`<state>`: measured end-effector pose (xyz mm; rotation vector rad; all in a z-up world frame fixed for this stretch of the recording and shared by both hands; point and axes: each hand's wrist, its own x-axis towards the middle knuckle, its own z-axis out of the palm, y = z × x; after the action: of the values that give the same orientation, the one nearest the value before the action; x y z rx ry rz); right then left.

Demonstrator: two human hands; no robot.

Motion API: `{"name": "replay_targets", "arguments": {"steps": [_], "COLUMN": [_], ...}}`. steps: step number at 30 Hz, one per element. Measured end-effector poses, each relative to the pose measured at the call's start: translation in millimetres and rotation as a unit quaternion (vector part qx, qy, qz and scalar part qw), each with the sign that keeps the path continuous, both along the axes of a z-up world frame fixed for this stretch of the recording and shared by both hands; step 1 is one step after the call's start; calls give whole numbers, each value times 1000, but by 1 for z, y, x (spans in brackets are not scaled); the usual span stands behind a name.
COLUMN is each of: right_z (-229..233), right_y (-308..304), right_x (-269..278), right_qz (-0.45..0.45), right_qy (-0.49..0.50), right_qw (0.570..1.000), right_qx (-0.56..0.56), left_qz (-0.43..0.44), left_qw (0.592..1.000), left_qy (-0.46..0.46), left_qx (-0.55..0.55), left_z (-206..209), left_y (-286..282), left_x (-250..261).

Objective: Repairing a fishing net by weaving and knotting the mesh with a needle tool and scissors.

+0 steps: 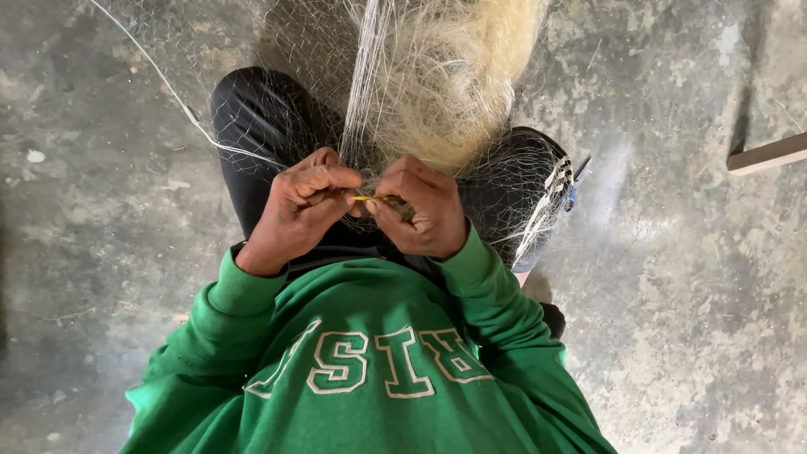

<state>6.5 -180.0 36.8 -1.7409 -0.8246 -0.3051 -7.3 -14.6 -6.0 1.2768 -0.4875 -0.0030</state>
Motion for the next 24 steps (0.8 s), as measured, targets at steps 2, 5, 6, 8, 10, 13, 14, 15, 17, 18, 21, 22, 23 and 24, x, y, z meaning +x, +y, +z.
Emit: {"name": "replay_targets", "arguments": {"steps": [2,5,6,8,10,13,14,15,17,18,21,22,23,24], "right_z": [-13,-27,-31,-18,-15,-12,-3,5,38,55,84,83,84,84], "right_y": [1,5,6,13,15,5,-3,-12,-17,-20,-24,-26,-29,-32], "right_x": [-1,-1,-1,-5,-6,-5,-7,-10,-18,-21,-41,-42,-44,-47], "right_qz": [-4,-15,-24,-27,-31,-81,-65,-51,-42,-34,-30,-30,-2,26], "right_qy": [3,-33,-73,-36,0,-108,-115,-123,-109,-97,-30,-29,-22,-15], "right_qw": [1000,997,992,992,989,983,983,983,978,971,952,951,948,944], "right_qx": [21,69,96,121,145,126,127,128,173,216,305,305,317,329], "left_qz": [-6,-19,-27,-21,-14,10,16,21,45,68,135,136,135,134], "left_qw": [1000,1000,999,999,999,995,994,993,989,983,962,962,961,960], "left_qy": [-1,-15,-29,-34,-40,-73,-75,-78,-101,-126,-115,-114,-118,-122], "left_qx": [-2,-8,-12,4,20,63,73,82,98,114,207,208,210,213], "left_z": [2,3,2,8,11,12,15,17,13,11,6,6,6,7], "left_y": [-1,-6,-8,-10,-11,-10,-9,-9,-7,-7,-5,-5,-5,-6], "left_x": [2,3,3,4,5,8,8,8,11,13,4,5,4,2]}}
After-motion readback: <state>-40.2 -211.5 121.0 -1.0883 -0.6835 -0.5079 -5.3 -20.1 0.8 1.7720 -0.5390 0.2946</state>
